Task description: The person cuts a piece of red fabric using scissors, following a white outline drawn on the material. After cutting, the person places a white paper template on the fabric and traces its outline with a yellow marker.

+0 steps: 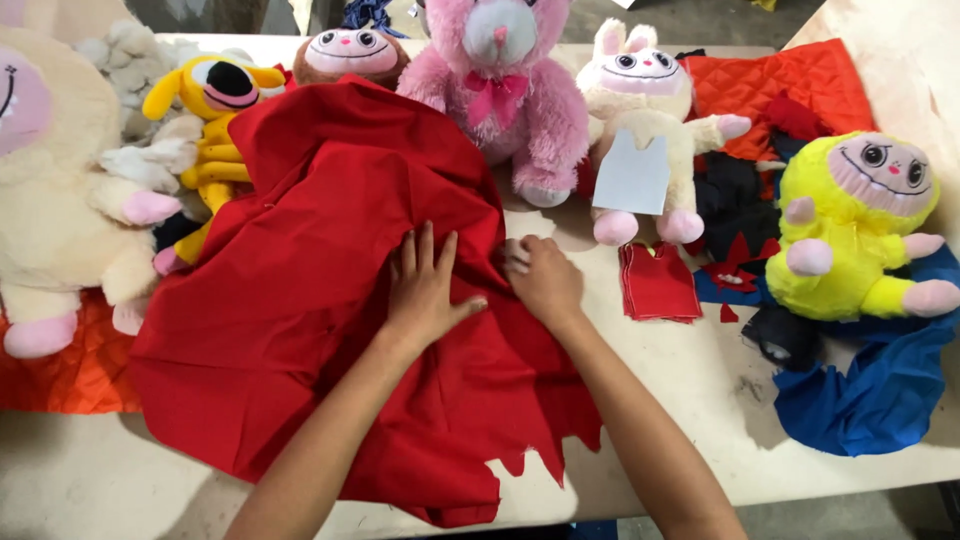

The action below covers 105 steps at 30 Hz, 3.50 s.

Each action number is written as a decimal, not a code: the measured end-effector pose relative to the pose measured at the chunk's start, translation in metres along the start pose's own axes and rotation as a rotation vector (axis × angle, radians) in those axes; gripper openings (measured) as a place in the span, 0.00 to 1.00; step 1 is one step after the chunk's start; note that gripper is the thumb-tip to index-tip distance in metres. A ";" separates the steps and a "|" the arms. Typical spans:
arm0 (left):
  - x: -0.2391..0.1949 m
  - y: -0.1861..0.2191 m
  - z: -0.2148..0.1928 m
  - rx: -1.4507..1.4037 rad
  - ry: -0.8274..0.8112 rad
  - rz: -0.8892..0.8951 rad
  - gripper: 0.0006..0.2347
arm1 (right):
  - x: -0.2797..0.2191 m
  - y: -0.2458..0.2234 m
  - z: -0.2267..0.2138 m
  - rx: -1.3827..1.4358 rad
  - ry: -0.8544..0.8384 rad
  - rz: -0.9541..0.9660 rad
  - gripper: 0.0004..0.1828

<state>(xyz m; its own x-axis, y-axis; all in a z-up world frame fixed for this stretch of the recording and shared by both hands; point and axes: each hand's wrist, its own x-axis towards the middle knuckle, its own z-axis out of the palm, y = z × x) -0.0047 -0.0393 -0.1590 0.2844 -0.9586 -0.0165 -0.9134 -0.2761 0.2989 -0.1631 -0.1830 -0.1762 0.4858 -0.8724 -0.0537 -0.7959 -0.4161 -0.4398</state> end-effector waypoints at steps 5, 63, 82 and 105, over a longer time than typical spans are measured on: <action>-0.015 0.011 -0.002 -0.004 0.016 0.049 0.46 | 0.008 -0.004 0.019 -0.003 -0.019 -0.149 0.17; 0.033 -0.028 0.007 0.149 -0.117 0.233 0.41 | -0.042 0.001 -0.015 -0.355 -0.149 -0.378 0.39; -0.001 0.009 -0.011 0.158 -0.284 0.211 0.54 | -0.042 -0.012 0.017 -0.287 -0.014 -0.460 0.35; -0.142 -0.019 -0.051 -0.346 0.140 0.089 0.44 | -0.033 0.025 0.016 -0.248 0.358 -0.175 0.10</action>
<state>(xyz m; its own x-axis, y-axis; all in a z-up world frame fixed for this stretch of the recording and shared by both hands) -0.0135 0.1058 -0.1136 0.2675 -0.9522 0.1476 -0.7910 -0.1295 0.5980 -0.1938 -0.1603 -0.1995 0.4996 -0.7994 0.3338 -0.7968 -0.5752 -0.1850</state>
